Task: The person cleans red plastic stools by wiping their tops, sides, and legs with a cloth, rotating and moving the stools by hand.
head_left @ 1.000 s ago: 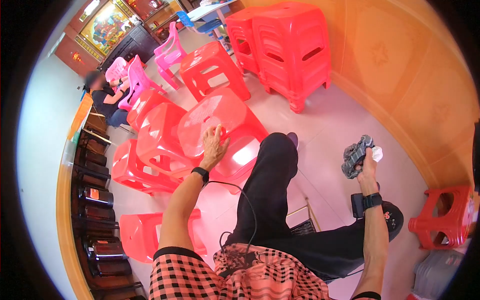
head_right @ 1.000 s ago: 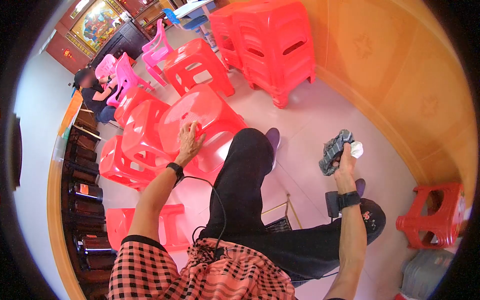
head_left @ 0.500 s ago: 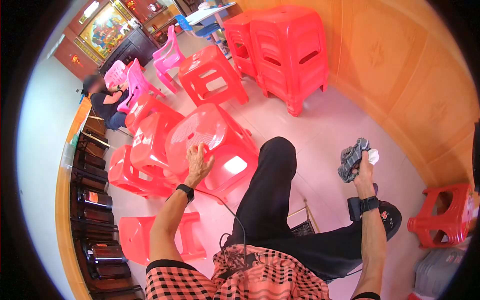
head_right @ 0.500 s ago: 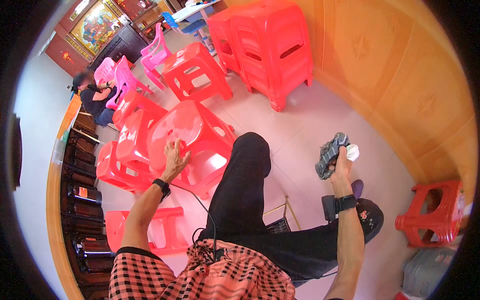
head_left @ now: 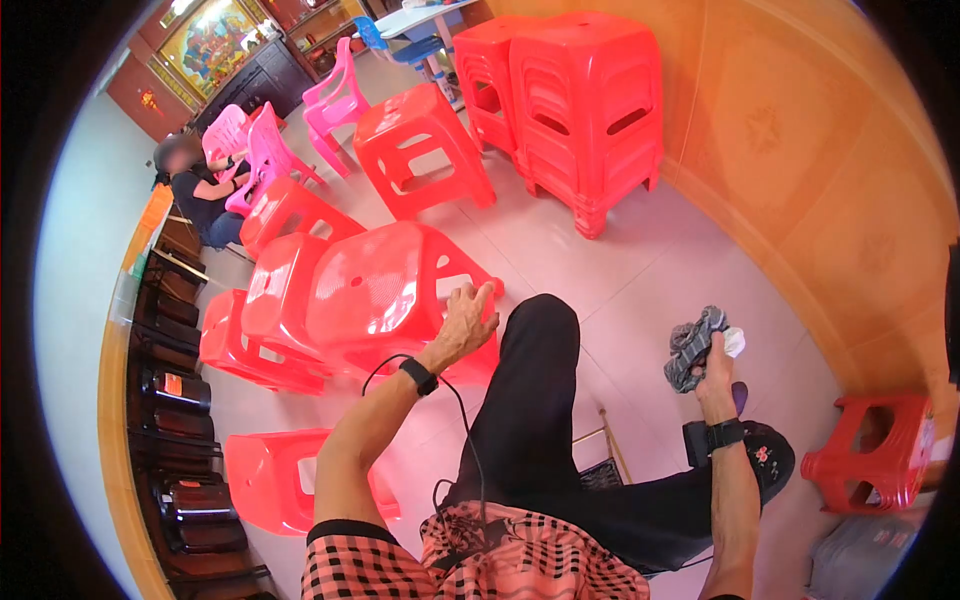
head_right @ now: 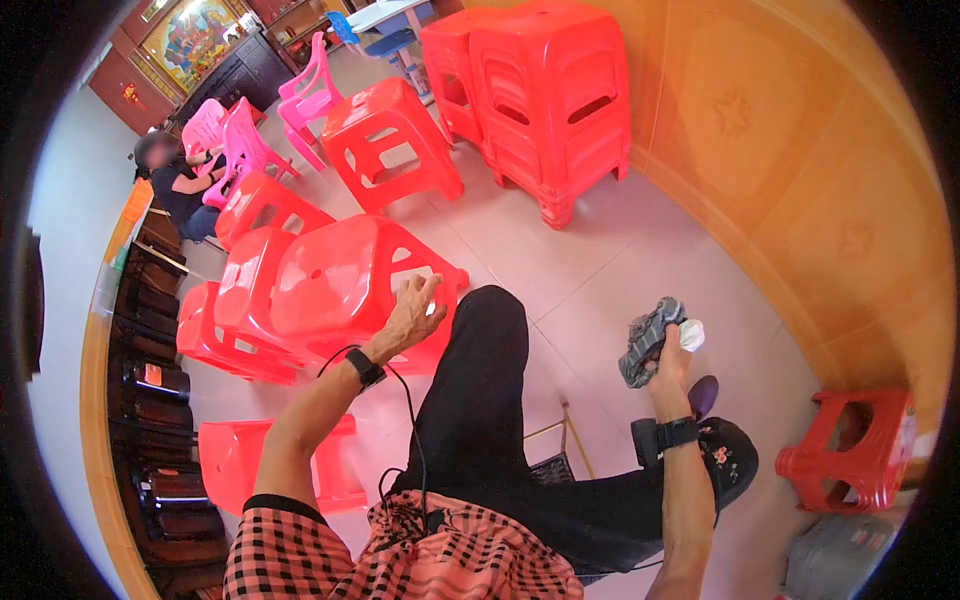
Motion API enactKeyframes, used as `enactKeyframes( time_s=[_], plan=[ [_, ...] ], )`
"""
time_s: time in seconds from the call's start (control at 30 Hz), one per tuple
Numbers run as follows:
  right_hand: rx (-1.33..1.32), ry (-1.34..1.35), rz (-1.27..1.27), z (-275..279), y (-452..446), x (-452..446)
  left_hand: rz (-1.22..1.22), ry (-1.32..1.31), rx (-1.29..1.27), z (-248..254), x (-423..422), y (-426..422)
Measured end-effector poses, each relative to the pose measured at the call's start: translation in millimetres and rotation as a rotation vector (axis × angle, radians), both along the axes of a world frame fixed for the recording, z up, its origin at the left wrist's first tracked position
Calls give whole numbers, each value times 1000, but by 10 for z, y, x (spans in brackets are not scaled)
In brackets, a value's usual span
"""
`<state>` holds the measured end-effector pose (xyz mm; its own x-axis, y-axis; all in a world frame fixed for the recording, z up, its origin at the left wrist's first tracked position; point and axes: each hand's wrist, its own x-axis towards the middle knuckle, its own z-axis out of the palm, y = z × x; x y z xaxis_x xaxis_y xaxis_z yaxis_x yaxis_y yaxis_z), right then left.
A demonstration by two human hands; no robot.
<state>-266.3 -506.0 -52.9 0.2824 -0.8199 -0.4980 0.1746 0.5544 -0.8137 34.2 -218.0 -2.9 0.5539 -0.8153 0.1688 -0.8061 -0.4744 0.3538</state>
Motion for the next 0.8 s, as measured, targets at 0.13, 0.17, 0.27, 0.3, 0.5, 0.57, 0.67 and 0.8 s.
enactKeyframes(
  time_s=[0.13, 0.17, 0.27, 0.3, 0.5, 0.57, 0.67, 0.8],
  plan=[
    [-7, -38, 125, 67, 10, -29, 27, -3, 119, -141, -9, 28],
    [-23, -40, 121, 55, 19, -17, 51, -9, 159, -171, -25, 64],
    [31, -10, 184, 109, 21, -14, 83, 1, 186, -203, -32, 111],
    [33, -9, 194, 175, 27, -10, 100, 32, 183, -179, -50, 106],
    [18, -26, 254, 331, 221, 64, -29, 326, -107, 54, -118, -163],
    [6, -29, 266, 308, 263, 54, -1, 473, -137, 232, -187, -446],
    [4, -22, 287, 312, 164, -33, 2, 562, -167, 318, -365, -842],
    [37, -75, 260, 473, 192, 23, -266, -3, 208, 289, -448, -1084]
  ],
)
